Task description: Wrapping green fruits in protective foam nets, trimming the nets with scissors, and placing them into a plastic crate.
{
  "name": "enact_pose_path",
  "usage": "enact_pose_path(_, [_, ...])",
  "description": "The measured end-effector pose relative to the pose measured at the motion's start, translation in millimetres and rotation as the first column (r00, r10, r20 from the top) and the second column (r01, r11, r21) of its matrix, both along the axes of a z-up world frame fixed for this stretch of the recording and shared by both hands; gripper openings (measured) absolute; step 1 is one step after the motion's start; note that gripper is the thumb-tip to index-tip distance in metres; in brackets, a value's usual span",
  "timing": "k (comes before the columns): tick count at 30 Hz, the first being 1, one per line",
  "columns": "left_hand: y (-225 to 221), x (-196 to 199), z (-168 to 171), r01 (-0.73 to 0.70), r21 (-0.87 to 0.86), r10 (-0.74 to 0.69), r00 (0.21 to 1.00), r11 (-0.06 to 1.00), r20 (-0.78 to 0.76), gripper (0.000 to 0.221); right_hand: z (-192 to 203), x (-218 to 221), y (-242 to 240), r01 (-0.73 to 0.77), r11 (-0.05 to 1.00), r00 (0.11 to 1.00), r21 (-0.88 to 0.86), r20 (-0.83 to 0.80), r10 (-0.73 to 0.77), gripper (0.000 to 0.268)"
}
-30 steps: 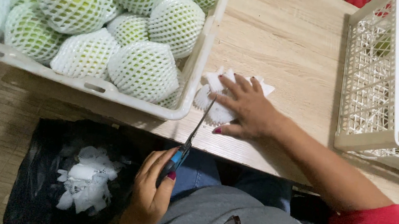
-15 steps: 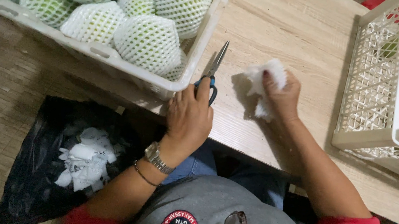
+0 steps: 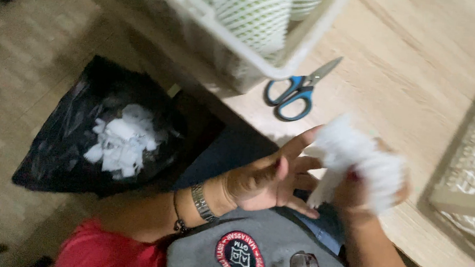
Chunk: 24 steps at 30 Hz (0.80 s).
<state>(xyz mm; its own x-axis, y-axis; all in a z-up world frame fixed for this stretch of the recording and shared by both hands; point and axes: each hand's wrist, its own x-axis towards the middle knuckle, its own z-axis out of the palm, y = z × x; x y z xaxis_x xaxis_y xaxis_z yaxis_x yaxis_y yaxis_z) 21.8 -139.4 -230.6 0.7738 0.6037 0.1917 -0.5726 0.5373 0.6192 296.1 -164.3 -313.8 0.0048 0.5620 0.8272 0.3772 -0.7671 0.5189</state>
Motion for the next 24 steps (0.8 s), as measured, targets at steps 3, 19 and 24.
enact_pose_path(3, [-10.2,-28.4,-27.0,0.024,-0.418,0.087,0.966,0.908,0.245,0.073,39.7,-105.0,24.5,-0.712,0.686,0.664,-0.146,-0.456,0.592,0.034])
enact_pose_path(19, [-10.4,-220.0,-181.0,-0.577,-0.811,0.707,0.614,0.098,-0.352,0.052,26.0,-359.0,74.5,-0.779,-0.589,-0.104,0.215,-0.971,-0.216,0.075])
enact_pose_path(24, [0.5,-273.7,-207.1,-0.584,-0.807,0.72,0.524,-0.084,-0.454,0.064,7.3,-360.9,90.1,-0.799,-0.496,-0.264,0.34,-0.939,-0.219,0.063])
